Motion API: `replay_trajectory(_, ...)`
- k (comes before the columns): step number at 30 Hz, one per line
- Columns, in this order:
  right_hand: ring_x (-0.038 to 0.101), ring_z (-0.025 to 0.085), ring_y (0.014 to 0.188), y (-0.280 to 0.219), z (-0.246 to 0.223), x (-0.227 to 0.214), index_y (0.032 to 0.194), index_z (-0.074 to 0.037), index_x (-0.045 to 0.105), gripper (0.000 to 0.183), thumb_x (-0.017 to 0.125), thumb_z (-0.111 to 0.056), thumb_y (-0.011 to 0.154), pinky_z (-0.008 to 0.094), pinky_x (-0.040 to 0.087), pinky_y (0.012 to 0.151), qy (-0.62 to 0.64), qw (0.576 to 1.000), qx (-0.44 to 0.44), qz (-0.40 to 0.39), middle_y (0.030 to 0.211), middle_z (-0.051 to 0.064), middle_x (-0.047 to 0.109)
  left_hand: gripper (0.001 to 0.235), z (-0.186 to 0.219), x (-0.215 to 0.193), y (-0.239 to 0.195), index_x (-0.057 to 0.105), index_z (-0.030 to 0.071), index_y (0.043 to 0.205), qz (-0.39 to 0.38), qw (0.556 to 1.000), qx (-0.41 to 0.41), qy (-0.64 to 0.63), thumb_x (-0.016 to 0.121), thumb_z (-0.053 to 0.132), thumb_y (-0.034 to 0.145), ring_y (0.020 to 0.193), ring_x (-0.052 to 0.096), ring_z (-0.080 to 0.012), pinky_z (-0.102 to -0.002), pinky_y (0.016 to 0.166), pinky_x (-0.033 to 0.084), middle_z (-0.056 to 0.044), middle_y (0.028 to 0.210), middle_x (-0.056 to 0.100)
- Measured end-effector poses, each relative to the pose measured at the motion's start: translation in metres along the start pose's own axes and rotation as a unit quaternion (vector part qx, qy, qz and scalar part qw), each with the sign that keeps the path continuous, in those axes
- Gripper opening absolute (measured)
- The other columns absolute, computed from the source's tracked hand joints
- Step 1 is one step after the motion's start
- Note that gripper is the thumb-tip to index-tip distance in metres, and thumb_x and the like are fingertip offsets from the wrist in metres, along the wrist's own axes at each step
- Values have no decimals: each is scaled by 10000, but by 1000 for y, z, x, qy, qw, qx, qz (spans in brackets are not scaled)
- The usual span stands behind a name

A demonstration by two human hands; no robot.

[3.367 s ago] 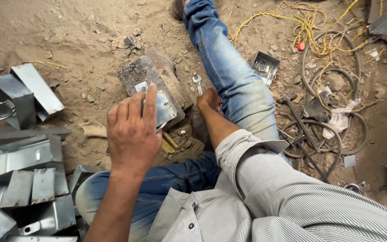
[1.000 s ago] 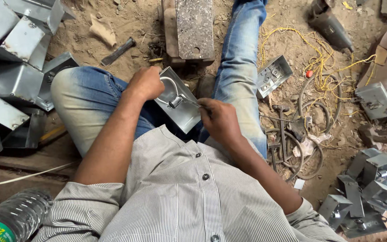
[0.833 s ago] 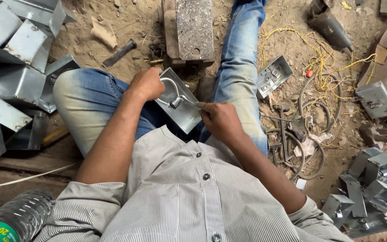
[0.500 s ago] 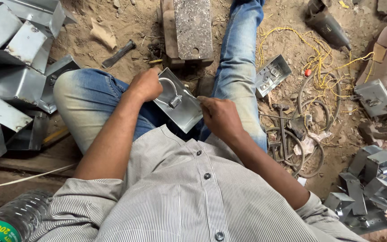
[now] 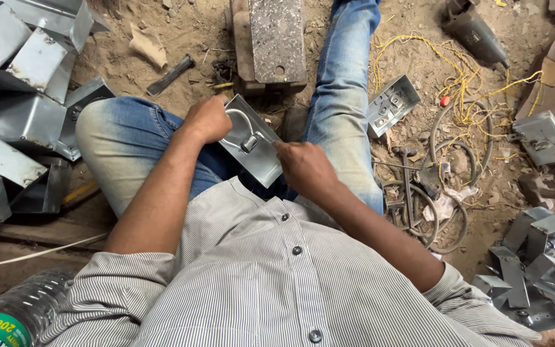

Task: The person assembles a metal box by using a wrench to tighten internal components and then welds a handle and joints with a welding rod.

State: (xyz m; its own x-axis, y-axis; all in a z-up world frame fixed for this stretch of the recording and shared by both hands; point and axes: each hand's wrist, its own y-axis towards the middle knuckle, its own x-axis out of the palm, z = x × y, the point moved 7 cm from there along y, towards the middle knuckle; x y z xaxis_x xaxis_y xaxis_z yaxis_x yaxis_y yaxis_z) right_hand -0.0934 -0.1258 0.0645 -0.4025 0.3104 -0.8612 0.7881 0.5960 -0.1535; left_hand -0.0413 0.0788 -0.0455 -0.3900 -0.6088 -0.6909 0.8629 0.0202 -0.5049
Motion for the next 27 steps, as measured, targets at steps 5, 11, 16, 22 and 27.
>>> replay_trajectory(5,697,405,731,-11,2,8,1221,-25,693,304,609,-113,943,513,550,651,13,999,5,51,906,204,730,364,-1,4,0,670,5,1201,6,1000,6,12,572,84,859,1188,621,-440,-494,1024,488,-284,1218,673)
replay_trajectory(11,709,369,722,-9,3,11,1225,-63,708,315,595,-89,932,483,569,646,15,999,12,41,924,179,735,370,-2,3,0,688,36,1207,-8,1000,-2,4,583,81,855,1185,631,-432,-486,1022,498,-272,1215,681)
replay_trajectory(16,690,323,625,-12,7,17,1224,-67,713,304,602,-97,943,458,548,566,3,998,3,69,895,147,745,411,2,1,-3,695,69,1221,-1,1000,-13,-12,591,62,824,1187,633,-399,-463,1027,485,-235,1238,678)
replay_trajectory(22,709,316,691,-16,6,15,1214,-102,711,260,620,-116,970,445,555,594,1,993,-26,114,958,118,752,384,6,-9,-7,709,80,1197,3,1000,-23,-21,601,83,829,1187,630,-399,-458,1025,488,-229,1236,680)
replay_trajectory(27,706,319,673,-13,-3,20,1222,-51,692,303,613,-94,932,445,551,570,-38,992,-47,106,954,125,757,312,-1,-12,-11,725,84,1149,17,999,-23,-28,599,120,866,1155,641,-424,-480,997,507,-235,1192,699)
